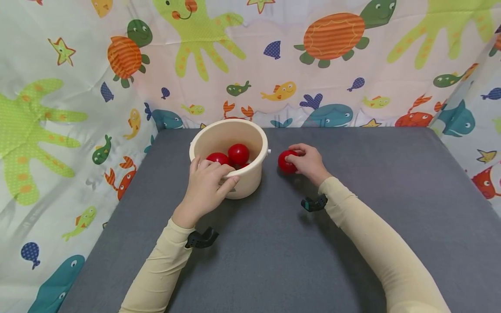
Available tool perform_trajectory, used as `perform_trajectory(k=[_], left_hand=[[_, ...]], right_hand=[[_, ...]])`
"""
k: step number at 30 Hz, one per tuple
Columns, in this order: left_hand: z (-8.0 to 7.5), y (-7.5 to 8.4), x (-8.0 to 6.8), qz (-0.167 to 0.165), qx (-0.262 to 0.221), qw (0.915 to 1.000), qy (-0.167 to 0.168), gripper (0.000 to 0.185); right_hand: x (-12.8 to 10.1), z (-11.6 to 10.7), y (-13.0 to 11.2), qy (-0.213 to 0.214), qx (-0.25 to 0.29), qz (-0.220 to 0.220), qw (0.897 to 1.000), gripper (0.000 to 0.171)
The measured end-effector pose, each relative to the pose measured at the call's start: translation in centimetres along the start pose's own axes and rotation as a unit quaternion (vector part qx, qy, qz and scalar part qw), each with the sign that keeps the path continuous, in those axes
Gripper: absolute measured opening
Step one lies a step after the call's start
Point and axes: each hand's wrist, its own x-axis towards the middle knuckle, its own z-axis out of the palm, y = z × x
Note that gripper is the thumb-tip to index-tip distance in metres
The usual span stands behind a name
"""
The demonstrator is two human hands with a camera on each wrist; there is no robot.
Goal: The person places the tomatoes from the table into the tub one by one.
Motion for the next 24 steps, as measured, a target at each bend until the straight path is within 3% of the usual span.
perform_trajectory(k=[13,24], left_hand=[[-0.1,0.1,0.1,-0.005,-0.001,1.0000,-0.005,0.023],[-0.1,0.2,0.0,-0.004,-0.006,1.0000,-0.004,0.022]], right_hand=[[-1.4,-3.8,-6.7,0.024,0.001,-0.066,0.998,0.055],[-2.8,-3.8,-12.2,0.020,0.003,-0.103,0.995,0.054]])
